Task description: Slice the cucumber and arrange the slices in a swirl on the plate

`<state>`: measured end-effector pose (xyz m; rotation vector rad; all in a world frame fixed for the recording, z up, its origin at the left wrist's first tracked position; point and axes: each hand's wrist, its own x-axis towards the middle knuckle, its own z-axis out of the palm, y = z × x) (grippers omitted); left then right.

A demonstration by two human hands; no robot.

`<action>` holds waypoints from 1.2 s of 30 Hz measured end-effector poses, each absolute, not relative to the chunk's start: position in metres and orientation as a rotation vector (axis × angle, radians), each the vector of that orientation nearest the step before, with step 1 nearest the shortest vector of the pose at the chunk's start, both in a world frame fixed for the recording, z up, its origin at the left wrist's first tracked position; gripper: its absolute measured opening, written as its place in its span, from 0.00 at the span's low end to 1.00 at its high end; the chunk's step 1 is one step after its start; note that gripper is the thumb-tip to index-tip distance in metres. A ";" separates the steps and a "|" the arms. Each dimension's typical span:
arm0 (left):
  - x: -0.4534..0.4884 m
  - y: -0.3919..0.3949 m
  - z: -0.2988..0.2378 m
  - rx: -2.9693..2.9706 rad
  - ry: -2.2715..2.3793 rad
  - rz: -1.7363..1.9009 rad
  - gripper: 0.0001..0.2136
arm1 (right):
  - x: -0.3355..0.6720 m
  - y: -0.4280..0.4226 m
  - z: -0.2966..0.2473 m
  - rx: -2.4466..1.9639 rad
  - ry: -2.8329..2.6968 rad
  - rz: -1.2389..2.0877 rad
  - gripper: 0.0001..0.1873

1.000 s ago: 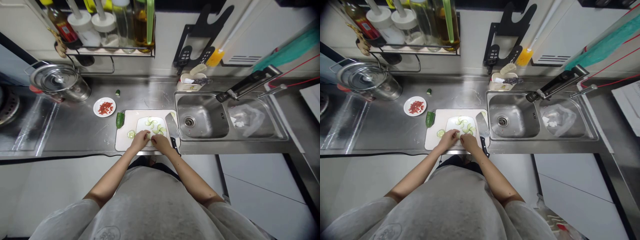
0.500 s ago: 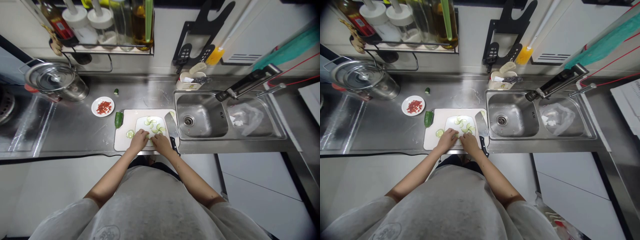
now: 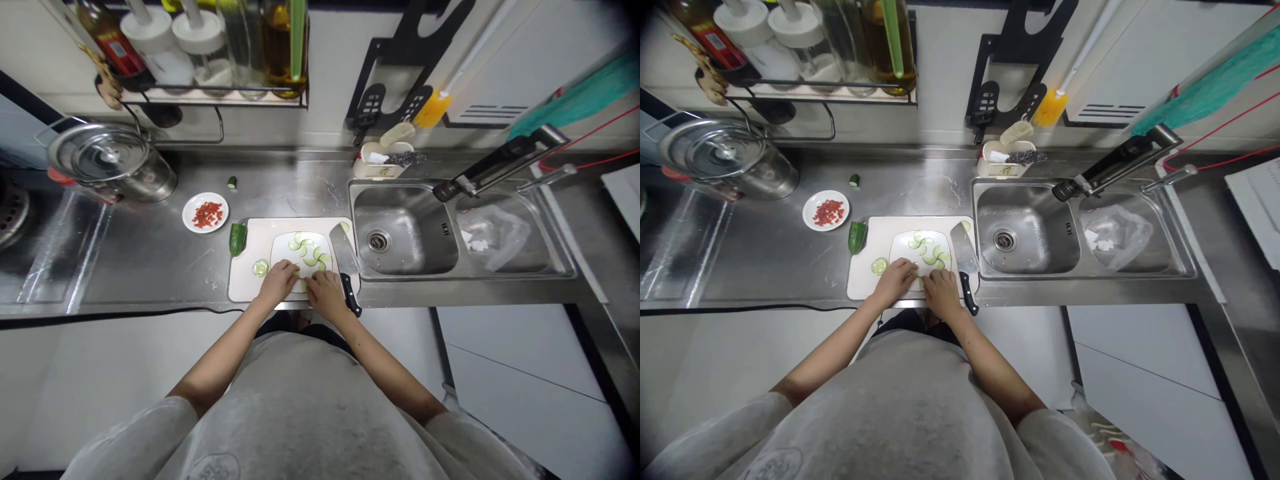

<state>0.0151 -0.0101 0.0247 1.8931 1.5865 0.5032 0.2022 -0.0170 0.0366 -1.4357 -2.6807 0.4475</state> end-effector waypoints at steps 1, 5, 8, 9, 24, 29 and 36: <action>0.015 -0.010 0.024 1.902 1.590 0.501 0.11 | 0.202 -0.018 0.036 -1.447 -2.666 0.446 0.14; 0.014 -0.011 0.021 1.919 1.597 0.510 0.10 | 0.198 -0.020 0.033 -1.476 -2.623 0.447 0.14; 0.014 -0.010 0.019 1.905 1.586 0.543 0.10 | 0.195 -0.021 0.031 -1.488 -2.599 0.438 0.14; 0.014 -0.010 0.019 1.897 1.580 0.558 0.09 | 0.195 -0.021 0.030 -1.493 -2.593 0.430 0.14; 0.013 -0.012 0.015 2.026 1.548 0.614 0.09 | 0.190 -0.029 0.022 -1.512 -2.497 0.283 0.11; 0.011 -0.012 0.015 2.118 1.567 0.600 0.10 | 0.192 -0.031 0.021 -1.507 -2.445 0.258 0.11; 0.009 -0.018 0.015 2.135 1.717 0.559 0.10 | 0.196 -0.033 0.021 -1.489 -2.421 0.279 0.11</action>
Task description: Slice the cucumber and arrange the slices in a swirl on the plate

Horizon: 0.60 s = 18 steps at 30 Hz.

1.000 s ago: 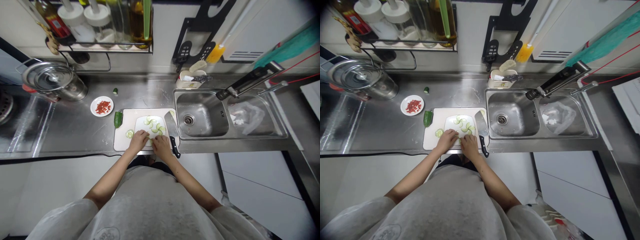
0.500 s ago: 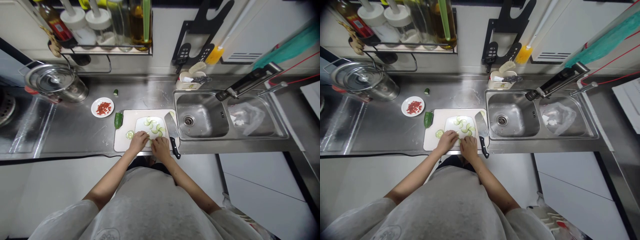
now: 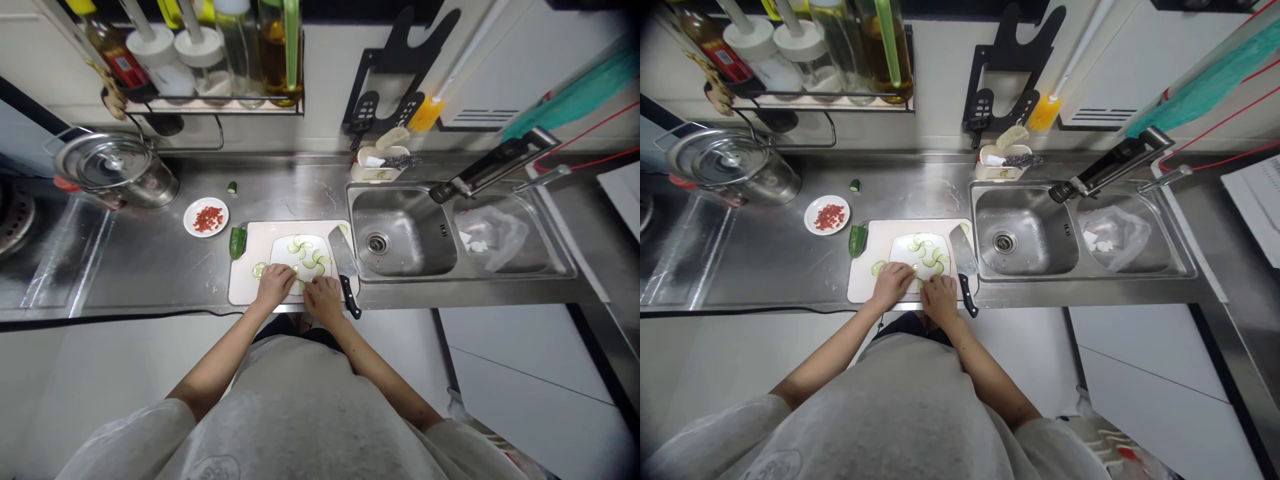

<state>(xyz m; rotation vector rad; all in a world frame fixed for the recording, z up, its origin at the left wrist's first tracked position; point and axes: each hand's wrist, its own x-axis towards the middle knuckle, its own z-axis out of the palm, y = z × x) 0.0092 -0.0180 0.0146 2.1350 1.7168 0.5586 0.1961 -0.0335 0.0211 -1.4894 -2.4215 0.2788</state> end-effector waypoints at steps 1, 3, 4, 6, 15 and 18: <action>0.009 -0.018 0.014 2.137 1.721 0.555 0.10 | 0.196 -0.034 0.021 -1.487 -2.421 0.286 0.11; 0.010 -0.018 0.013 2.139 1.720 0.551 0.10 | 0.195 -0.034 0.019 -1.485 -2.416 0.295 0.10; 0.010 -0.018 0.012 2.138 1.719 0.550 0.10 | 0.195 -0.035 0.019 -1.485 -2.413 0.297 0.10; 0.011 -0.017 0.012 2.133 1.717 0.549 0.10 | 0.193 -0.035 0.018 -1.491 -2.405 0.292 0.10; -0.016 -0.027 0.027 1.838 2.061 0.635 0.11 | 0.199 -0.033 0.026 -1.488 -2.286 0.253 0.09; -0.040 -0.033 0.025 1.611 2.260 0.594 0.13 | 0.207 -0.030 0.029 -1.481 -2.222 0.229 0.09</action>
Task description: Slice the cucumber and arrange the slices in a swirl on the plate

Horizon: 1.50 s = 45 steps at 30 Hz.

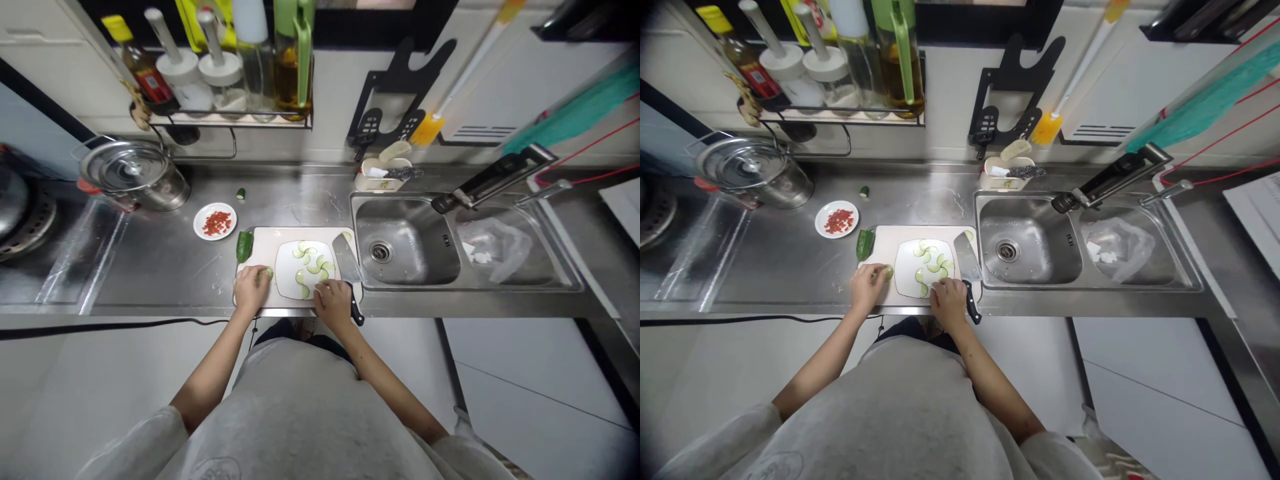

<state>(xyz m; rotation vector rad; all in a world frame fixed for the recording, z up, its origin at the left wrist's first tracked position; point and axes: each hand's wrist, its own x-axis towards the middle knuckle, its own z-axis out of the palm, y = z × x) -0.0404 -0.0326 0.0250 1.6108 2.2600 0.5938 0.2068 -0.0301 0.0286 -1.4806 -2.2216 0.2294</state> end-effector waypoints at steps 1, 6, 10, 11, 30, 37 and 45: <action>-0.047 -0.034 0.023 1.570 2.285 0.556 0.14 | 0.209 -0.029 0.029 -1.482 -2.202 0.228 0.09; -0.060 -0.035 0.016 1.520 2.307 0.389 0.15 | 0.215 -0.024 0.029 -1.517 -2.155 0.245 0.08; -0.055 -0.032 0.017 1.538 2.317 0.363 0.13 | 0.212 -0.021 0.030 -1.494 -2.142 0.254 0.08; -0.054 -0.032 0.016 1.533 2.314 0.371 0.12 | 0.211 -0.021 0.030 -1.479 -2.138 0.256 0.09; -0.050 -0.034 0.049 1.343 1.862 0.993 0.09 | 0.173 0.001 0.067 -1.203 -2.187 0.573 0.13; -0.023 -0.030 0.084 1.313 1.541 1.050 0.11 | 0.146 0.015 0.090 -1.068 -2.300 0.640 0.10; -0.006 -0.031 0.087 0.568 1.390 1.045 0.25 | 0.164 0.021 0.095 -1.093 -2.232 0.649 0.11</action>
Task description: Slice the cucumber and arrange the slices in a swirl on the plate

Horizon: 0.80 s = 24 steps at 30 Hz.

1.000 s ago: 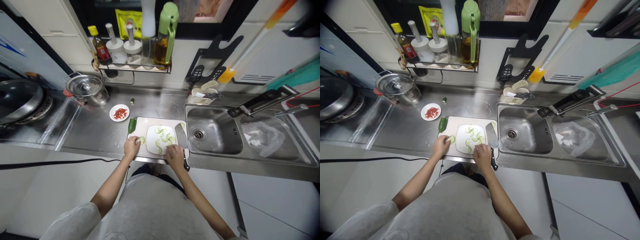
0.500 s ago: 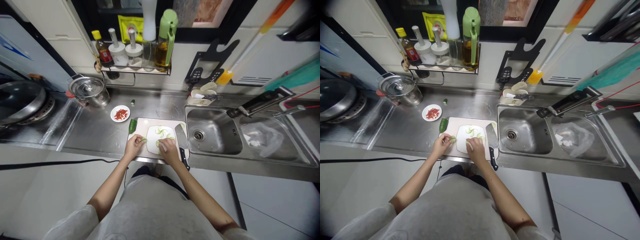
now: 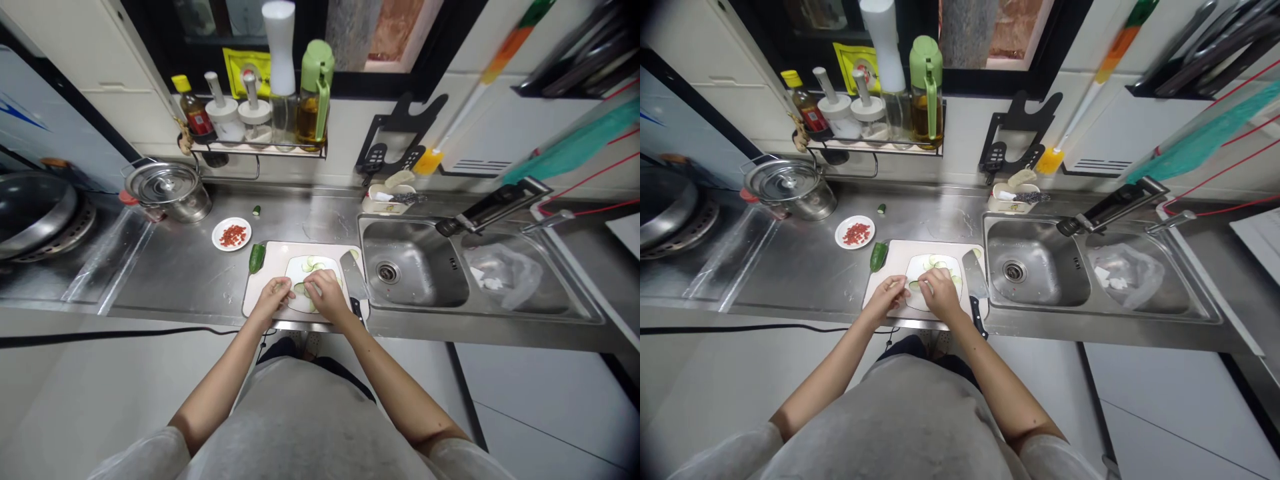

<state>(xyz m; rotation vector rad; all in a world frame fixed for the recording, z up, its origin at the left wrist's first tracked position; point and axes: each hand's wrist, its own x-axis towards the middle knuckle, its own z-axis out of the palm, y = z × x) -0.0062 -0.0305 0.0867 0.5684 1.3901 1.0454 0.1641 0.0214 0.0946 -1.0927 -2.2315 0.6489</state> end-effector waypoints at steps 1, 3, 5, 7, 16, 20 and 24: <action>-0.005 -0.030 0.089 0.489 1.335 0.997 0.25 | 0.166 0.022 0.095 -1.088 -2.214 0.656 0.11; -0.001 -0.029 0.093 0.383 1.254 0.954 0.26 | 0.169 0.024 0.096 -1.078 -2.201 0.655 0.12; 0.003 -0.026 0.097 0.325 1.219 0.957 0.25 | 0.172 0.025 0.096 -1.069 -2.206 0.645 0.12; 0.007 -0.022 0.099 0.288 1.195 0.960 0.25 | 0.174 0.025 0.097 -1.061 -2.204 0.636 0.12; 0.012 -0.016 0.096 0.216 1.149 0.937 0.23 | 0.180 0.023 0.095 -1.055 -2.205 0.634 0.11; 0.012 -0.017 0.091 0.218 1.151 0.966 0.25 | 0.181 0.023 0.091 -1.034 -2.251 0.595 0.10; 0.011 -0.017 0.090 0.215 1.154 0.993 0.27 | 0.181 0.023 0.087 -1.012 -2.230 0.650 0.11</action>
